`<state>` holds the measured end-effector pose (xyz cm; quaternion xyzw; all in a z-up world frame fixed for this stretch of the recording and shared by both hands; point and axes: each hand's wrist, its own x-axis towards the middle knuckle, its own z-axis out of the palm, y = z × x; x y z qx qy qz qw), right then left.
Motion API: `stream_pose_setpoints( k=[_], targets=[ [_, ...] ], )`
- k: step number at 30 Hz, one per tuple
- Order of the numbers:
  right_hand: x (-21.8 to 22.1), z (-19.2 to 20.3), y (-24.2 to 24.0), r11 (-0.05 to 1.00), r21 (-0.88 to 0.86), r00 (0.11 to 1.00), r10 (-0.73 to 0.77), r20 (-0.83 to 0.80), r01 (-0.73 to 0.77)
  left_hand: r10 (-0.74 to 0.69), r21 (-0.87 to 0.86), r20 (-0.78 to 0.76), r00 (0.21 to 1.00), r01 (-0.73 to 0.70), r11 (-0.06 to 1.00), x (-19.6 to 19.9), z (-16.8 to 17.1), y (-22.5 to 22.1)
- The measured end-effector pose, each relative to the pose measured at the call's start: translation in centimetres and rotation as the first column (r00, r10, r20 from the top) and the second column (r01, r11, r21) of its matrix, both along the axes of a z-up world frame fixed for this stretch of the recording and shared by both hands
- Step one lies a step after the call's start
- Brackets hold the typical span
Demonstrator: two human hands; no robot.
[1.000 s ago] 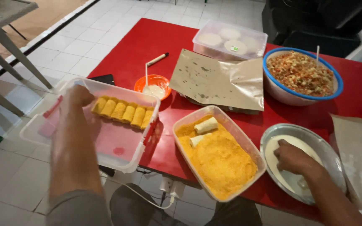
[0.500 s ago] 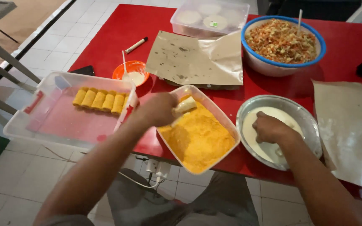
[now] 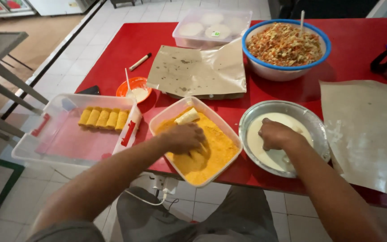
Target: Coating pre-made rolls in a liquid wash and then breadcrumbs using a professional wet-hand/dry-hand technique.
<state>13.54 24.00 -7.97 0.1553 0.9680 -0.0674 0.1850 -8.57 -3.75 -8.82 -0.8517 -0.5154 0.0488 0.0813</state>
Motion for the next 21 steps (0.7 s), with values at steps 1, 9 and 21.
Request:
stream_pose_setpoints(
  k=[1,9,21],
  targets=[
    [0.0,0.6,0.0,1.000,0.001,1.000,-0.006,-0.006,0.006,-0.006,0.001,-0.006,1.000,0.006,1.000,-1.8,0.5,0.0],
    [0.4,2.0,-1.0,1.000,0.013,1.000,0.009,0.020,-0.009,-0.080,0.063,0.273,0.959,0.065,0.996,2.9,7.4,-1.8],
    [0.4,2.7,-1.6,1.000,-0.002,1.000,-0.015,0.027,0.015,-0.139,0.074,0.054,0.989,0.135,0.988,-2.8,-2.9,3.3]
  ],
)
